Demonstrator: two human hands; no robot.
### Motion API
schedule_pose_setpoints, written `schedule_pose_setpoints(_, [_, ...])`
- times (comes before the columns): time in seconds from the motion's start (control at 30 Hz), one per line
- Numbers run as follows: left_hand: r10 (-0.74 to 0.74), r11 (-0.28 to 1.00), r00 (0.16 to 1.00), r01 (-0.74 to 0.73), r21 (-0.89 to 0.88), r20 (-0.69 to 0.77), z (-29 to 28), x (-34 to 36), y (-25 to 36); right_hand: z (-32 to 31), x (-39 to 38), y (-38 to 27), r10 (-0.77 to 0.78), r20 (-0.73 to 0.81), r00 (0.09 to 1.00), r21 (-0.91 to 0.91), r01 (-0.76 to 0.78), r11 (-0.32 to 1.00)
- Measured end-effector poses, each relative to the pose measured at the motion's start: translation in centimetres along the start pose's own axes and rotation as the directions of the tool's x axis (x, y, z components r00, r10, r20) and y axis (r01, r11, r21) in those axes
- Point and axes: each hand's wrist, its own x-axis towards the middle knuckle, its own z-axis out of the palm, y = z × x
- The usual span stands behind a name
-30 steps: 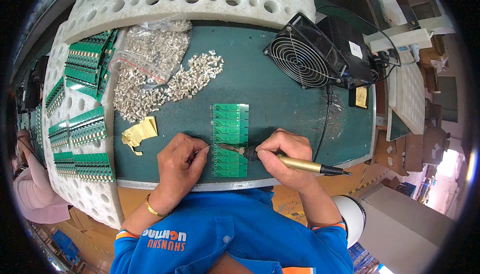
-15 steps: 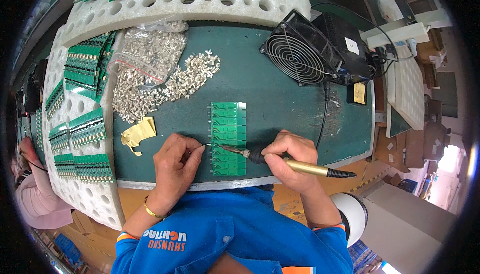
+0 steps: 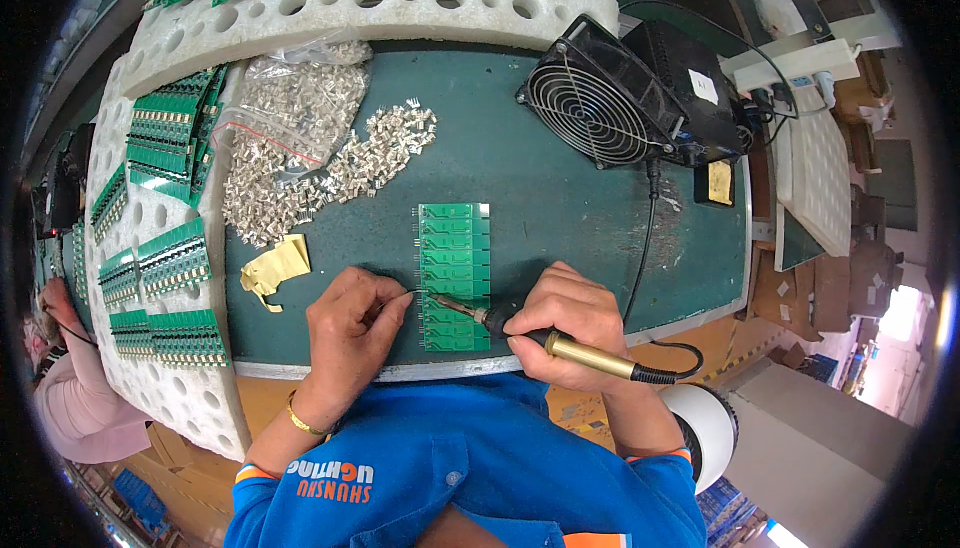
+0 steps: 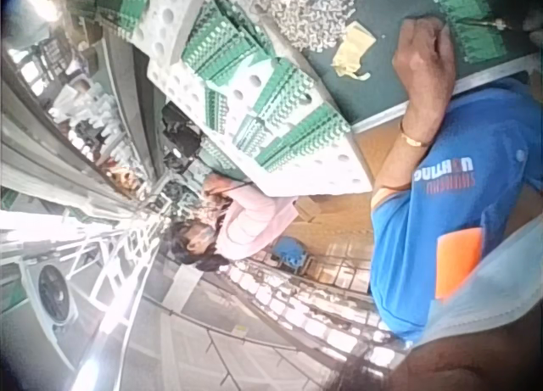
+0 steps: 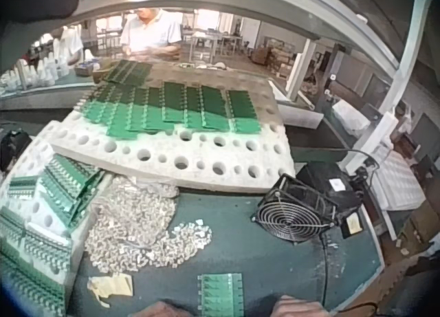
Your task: The person solders electronic components onto circuit board strips using a soldering iron and solder wire, places a completed circuit board onto a rack, and solders components onto another circuit board.
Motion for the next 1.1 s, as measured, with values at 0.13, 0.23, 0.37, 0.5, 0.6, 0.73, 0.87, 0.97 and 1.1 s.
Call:
schedule_pose_setpoints(0.13, [0.005, 1.000, 1.000, -0.005, 0.008, 0.007, 0.06, 0.17, -0.02, 0.14, 0.03, 0.24, -0.011, 0.006, 1.000, -0.002, 0.011, 1.000])
schedule_pose_setpoints(0.23, [0.009, 1.000, 1.000, -0.009, 0.009, 0.010, 0.02, 0.26, 0.14, 0.08, 0.01, 0.26, -0.006, 0.016, 1.000, -0.010, 0.007, 1.000])
schedule_pose_setpoints(0.37, [0.011, 1.000, 1.000, -0.011, 0.018, 0.011, 0.01, 0.33, 0.20, 0.15, 0.11, 0.30, -0.006, 0.017, 1.000, -0.008, 0.006, 1.000])
schedule_pose_setpoints(0.5, [0.002, 1.000, 1.000, -0.002, 0.004, 0.010, 0.04, 0.31, 0.11, 0.23, 0.11, 0.41, -0.006, 0.022, 1.000, -0.006, 0.006, 1.000])
schedule_pose_setpoints(0.6, [0.006, 1.000, 1.000, -0.006, 0.004, 0.011, 0.03, 0.34, 0.13, 0.15, 0.13, 0.37, -0.007, 0.025, 1.000, -0.005, 0.007, 1.000])
schedule_pose_setpoints(0.73, [0.005, 1.000, 1.000, -0.005, 0.011, 0.017, -0.08, 0.44, 0.20, 0.22, 0.11, 0.41, -0.008, 0.017, 1.000, -0.007, 0.008, 1.000])
schedule_pose_setpoints(0.87, [0.010, 1.000, 1.000, -0.011, 0.015, 0.021, -0.10, 0.52, 0.16, 0.25, 0.13, 0.31, -0.003, 0.018, 1.000, -0.010, 0.003, 1.000])
schedule_pose_setpoints(0.97, [0.018, 1.000, 1.000, -0.019, 0.019, 0.025, -0.15, 0.59, 0.25, 0.25, 0.20, 0.31, -0.003, 0.021, 1.000, -0.010, 0.003, 1.000])
schedule_pose_setpoints(1.1, [0.011, 1.000, 0.999, -0.011, 0.010, 0.030, -0.19, 0.67, 0.27, 0.16, 0.28, 0.39, -0.008, 0.028, 1.000, -0.015, 0.009, 1.000])
